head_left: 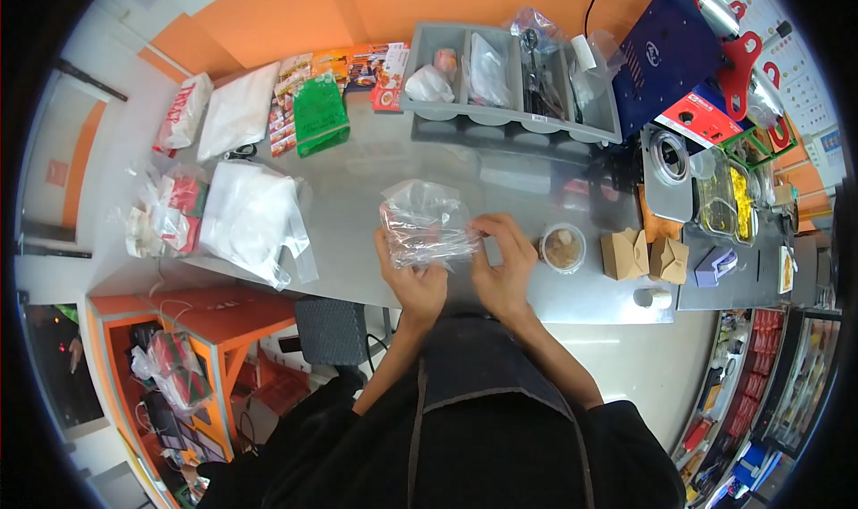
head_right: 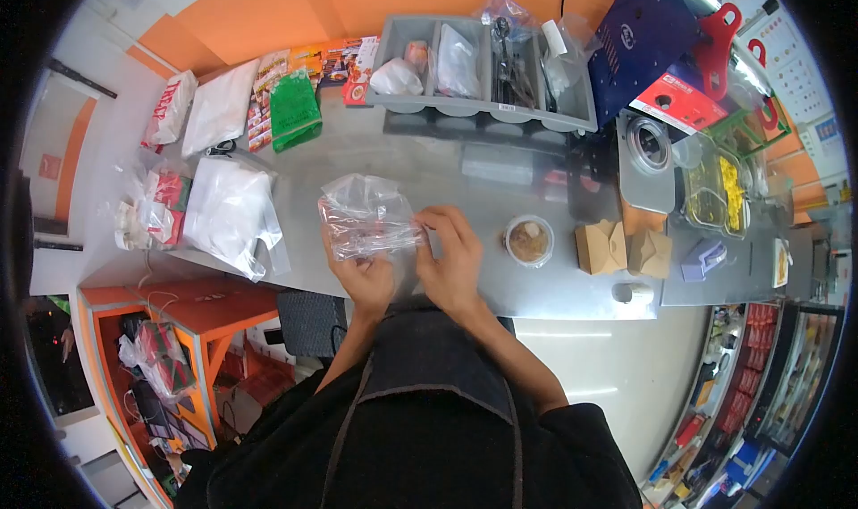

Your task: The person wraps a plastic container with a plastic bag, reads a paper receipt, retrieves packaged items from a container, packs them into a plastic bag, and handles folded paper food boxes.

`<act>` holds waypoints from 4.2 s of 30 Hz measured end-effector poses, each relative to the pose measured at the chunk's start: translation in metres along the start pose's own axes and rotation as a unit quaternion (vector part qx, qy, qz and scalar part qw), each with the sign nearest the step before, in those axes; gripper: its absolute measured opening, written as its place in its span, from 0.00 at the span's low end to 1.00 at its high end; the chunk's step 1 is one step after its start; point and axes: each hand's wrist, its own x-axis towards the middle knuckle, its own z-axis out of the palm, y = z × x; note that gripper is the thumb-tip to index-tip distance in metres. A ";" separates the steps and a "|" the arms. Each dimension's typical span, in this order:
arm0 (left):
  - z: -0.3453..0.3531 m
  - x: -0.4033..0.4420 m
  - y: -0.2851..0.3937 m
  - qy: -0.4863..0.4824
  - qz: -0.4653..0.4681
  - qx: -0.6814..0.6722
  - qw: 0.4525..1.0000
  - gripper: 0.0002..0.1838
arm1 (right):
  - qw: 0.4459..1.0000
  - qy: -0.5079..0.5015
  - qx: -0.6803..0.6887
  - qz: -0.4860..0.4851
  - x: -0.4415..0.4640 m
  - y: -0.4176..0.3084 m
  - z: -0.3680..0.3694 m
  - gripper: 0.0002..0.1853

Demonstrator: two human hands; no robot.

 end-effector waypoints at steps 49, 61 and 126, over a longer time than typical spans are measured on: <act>-0.042 0.018 0.010 -0.158 -0.338 -0.456 0.808 0.48 | 0.930 -0.040 0.247 0.268 0.025 -0.008 -0.014 0.11; -0.047 0.008 0.013 -0.247 -0.243 -0.343 0.873 0.49 | 0.878 -0.072 0.381 0.281 0.023 -0.027 -0.026 0.11; -0.006 0.010 0.018 0.032 -0.419 -0.616 0.666 0.10 | 0.639 -0.012 0.647 0.417 0.001 0.005 -0.002 0.07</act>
